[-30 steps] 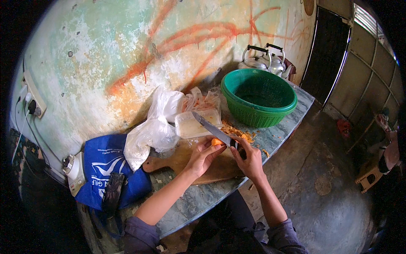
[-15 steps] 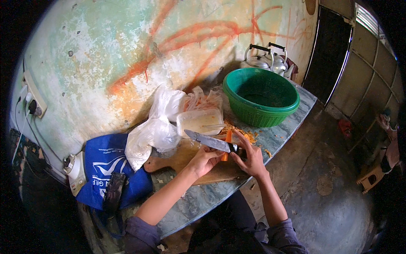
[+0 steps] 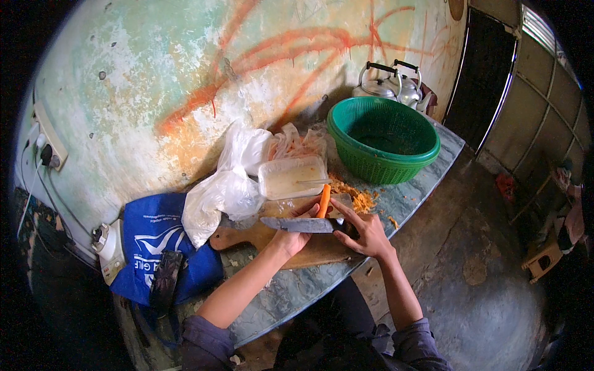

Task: The person peels a carrot using a knife and then slices it into rounds on a wooden cutting board.

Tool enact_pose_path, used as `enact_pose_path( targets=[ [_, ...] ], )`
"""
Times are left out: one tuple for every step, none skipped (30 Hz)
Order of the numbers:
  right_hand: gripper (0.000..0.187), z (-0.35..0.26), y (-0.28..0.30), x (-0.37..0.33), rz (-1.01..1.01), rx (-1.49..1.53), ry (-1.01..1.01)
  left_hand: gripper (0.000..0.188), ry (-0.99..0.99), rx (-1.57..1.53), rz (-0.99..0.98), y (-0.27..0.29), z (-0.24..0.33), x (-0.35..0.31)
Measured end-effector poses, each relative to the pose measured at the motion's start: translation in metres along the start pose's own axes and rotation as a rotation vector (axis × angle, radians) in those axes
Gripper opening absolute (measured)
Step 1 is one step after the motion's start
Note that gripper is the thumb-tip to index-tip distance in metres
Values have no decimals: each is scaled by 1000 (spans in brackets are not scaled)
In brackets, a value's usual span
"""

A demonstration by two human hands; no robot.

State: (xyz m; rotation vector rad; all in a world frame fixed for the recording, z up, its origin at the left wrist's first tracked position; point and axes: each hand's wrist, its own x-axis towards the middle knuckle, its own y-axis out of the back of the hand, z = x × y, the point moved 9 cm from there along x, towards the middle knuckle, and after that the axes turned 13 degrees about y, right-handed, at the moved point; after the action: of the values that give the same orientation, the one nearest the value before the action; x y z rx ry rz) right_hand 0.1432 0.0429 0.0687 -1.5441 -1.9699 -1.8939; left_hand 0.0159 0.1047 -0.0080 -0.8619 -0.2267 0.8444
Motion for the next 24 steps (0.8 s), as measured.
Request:
enact_pose_path(
  targets=[
    [73, -2, 2, 1, 17, 3, -7, 45, 0, 22, 12, 0, 1, 0],
    [74, -3, 3, 2, 34, 7, -13, 45, -6, 27, 7, -2, 2, -1],
    [74, -3, 2, 2, 43, 7, -13, 44, -12, 32, 2, -4, 3, -1],
    [74, -3, 2, 2, 52, 6, -11, 44, -19, 37, -4, -6, 4, -2],
    [74, -4, 2, 3, 62, 5, -9, 43, -27, 40, -10, -5, 5, -2],
    [74, -4, 0, 3, 41, -7, -22, 43, -35, 44, -16, -3, 6, -1],
    [74, -4, 0, 3, 19, -22, -37, 42, -42, 45, -24, -3, 6, 0],
    [74, -5, -1, 3, -4, -37, -52, 42, -42, 48, -22, -3, 6, 0],
    [74, -5, -1, 3, -21, -51, -50, 42, -43, 52, -21, -2, 5, 1],
    [74, -5, -2, 4, -39, -63, -49, 42, -43, 55, -18, -1, 5, 1],
    [75, -6, -3, 4, -56, -75, -47, 42, -39, 53, -13, 0, 5, 1],
    [74, -6, -3, 4, -49, -74, -42, 42, -35, 51, -8, 1, 4, 1],
    [74, -7, -2, 5, -41, -72, -35, 41, -31, 50, -3, 2, 4, 0],
    [73, -8, -2, 6, -32, -71, -29, 41, -20, 28, -17, 1, 4, 0],
    [72, -9, 0, 6, -16, -60, -28, 40, -8, 6, -31, 0, 3, 0],
    [71, -10, 0, 6, -1, -49, -28, 40, 5, -16, -45, -2, 3, 0],
    [70, -10, 1, 6, 14, -38, -28, 40, 9, -14, -30, -3, 2, -1],
    [69, -10, 1, 6, 16, -43, -31, 40, 13, -12, -15, -4, 1, -1],
    [68, -10, 1, 6, 19, -48, -33, 41, 17, -9, 2, -5, 1, -2],
    [67, -10, 1, 6, 22, -52, -35, 41, 21, -7, -19, -8, 2, -2],
    [67, -10, 1, 6, 35, -49, -28, 42, 25, -5, -39, -10, 2, -3],
    [66, -9, 0, 5, 49, -47, -20, 42, 29, -2, -60, -12, 3, -4],
    [66, -8, -1, 5, 62, -45, -12, 43, 40, -3, -85, -11, 2, -4],
    [64, -8, -2, 5, 72, -54, -21, 44, 51, -4, -110, -10, 2, -5]
  ],
)
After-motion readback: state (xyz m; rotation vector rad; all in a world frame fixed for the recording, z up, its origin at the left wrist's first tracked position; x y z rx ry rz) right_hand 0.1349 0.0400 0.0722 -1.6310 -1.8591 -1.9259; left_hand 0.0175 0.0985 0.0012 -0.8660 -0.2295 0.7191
